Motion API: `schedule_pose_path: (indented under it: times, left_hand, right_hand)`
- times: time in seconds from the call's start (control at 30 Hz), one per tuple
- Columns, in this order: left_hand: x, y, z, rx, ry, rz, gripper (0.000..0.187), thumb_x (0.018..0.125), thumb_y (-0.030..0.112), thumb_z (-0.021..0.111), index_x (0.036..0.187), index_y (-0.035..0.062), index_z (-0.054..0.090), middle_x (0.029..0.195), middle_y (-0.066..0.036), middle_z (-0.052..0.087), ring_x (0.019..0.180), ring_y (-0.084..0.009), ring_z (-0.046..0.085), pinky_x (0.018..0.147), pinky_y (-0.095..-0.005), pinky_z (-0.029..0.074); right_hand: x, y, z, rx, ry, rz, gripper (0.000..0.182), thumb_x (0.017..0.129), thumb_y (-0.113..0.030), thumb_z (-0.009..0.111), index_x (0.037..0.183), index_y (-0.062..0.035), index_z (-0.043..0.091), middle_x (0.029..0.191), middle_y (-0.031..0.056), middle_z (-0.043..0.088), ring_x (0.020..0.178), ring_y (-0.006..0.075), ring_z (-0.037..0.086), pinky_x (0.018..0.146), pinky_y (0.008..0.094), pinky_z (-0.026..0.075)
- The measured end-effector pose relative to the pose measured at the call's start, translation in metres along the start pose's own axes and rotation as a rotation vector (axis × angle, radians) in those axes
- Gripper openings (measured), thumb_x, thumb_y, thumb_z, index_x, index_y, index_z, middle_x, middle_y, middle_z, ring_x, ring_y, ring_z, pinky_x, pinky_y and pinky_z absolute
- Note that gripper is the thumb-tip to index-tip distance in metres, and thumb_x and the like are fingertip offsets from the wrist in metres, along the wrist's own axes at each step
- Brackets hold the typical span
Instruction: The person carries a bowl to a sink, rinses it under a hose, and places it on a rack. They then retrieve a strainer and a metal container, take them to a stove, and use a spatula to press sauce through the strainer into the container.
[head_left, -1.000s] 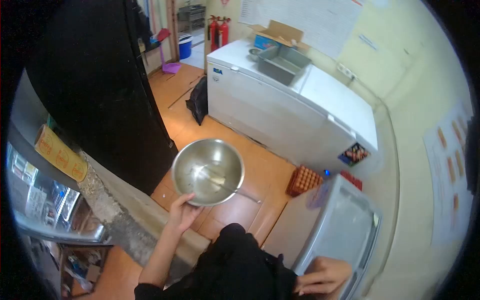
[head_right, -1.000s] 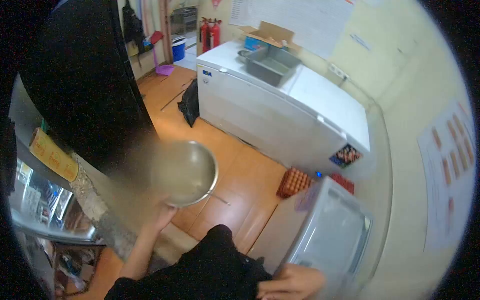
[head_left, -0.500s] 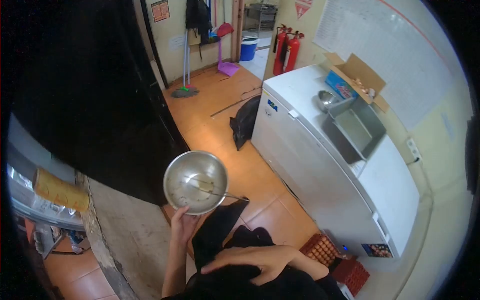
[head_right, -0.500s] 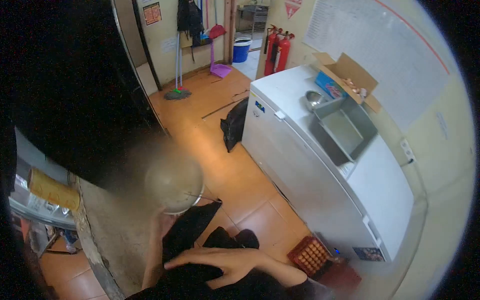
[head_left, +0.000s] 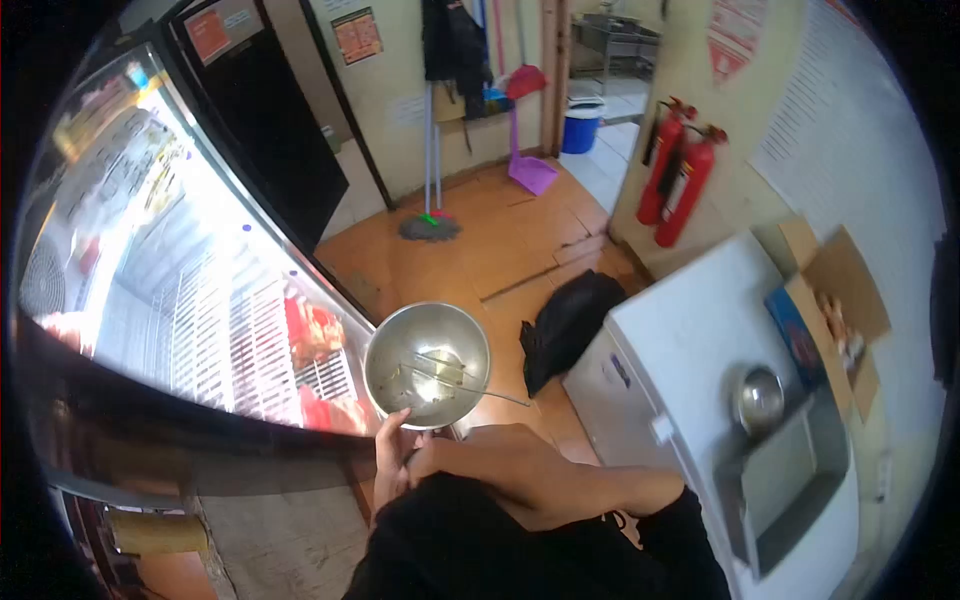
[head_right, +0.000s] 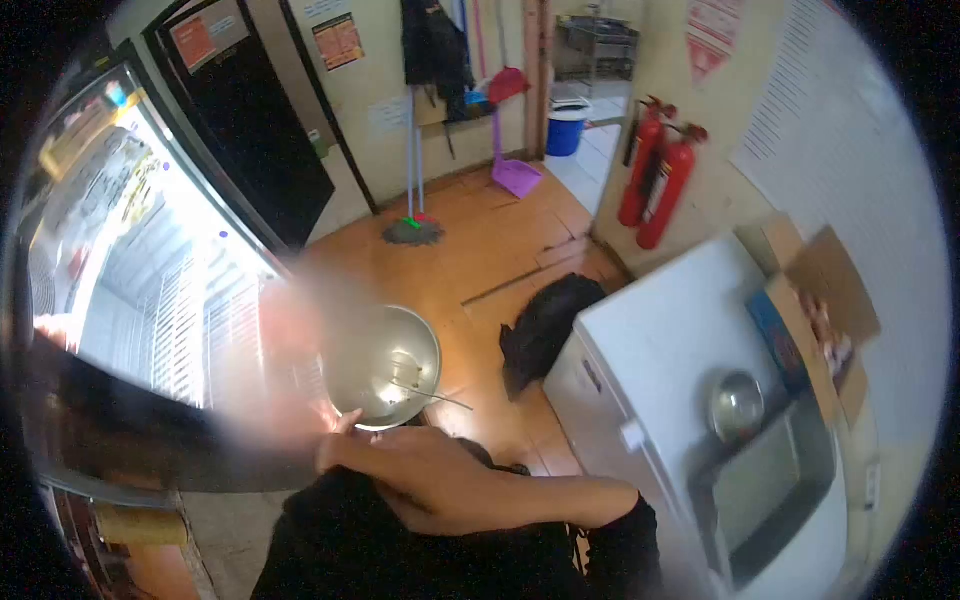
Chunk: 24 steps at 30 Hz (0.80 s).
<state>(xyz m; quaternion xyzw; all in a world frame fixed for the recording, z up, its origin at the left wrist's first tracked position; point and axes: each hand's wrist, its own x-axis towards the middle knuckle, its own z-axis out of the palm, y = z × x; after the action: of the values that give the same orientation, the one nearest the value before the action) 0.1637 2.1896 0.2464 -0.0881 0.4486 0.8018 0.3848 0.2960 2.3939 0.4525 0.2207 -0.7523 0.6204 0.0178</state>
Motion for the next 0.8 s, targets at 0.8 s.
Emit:
schedule_pose_path:
  times: [0.8]
  left_hand:
    - [0.91, 0.236, 0.447, -0.138, -0.464, -0.213, 0.043, 0.082, 0.007, 0.058, 0.123, 0.0016, 0.044, 0.115, -0.013, 0.057, 0.102, -0.024, 0.06, 0.083, -0.035, 0.055]
  right_hand:
    - [0.306, 0.339, -0.79, 0.033, -0.058, -0.265, 0.031, 0.094, -0.013, 0.052, 0.121, 0.0013, 0.055, 0.118, 0.0162, 0.058, 0.108, 0.0305, 0.054, 0.088, 0.0365, 0.044]
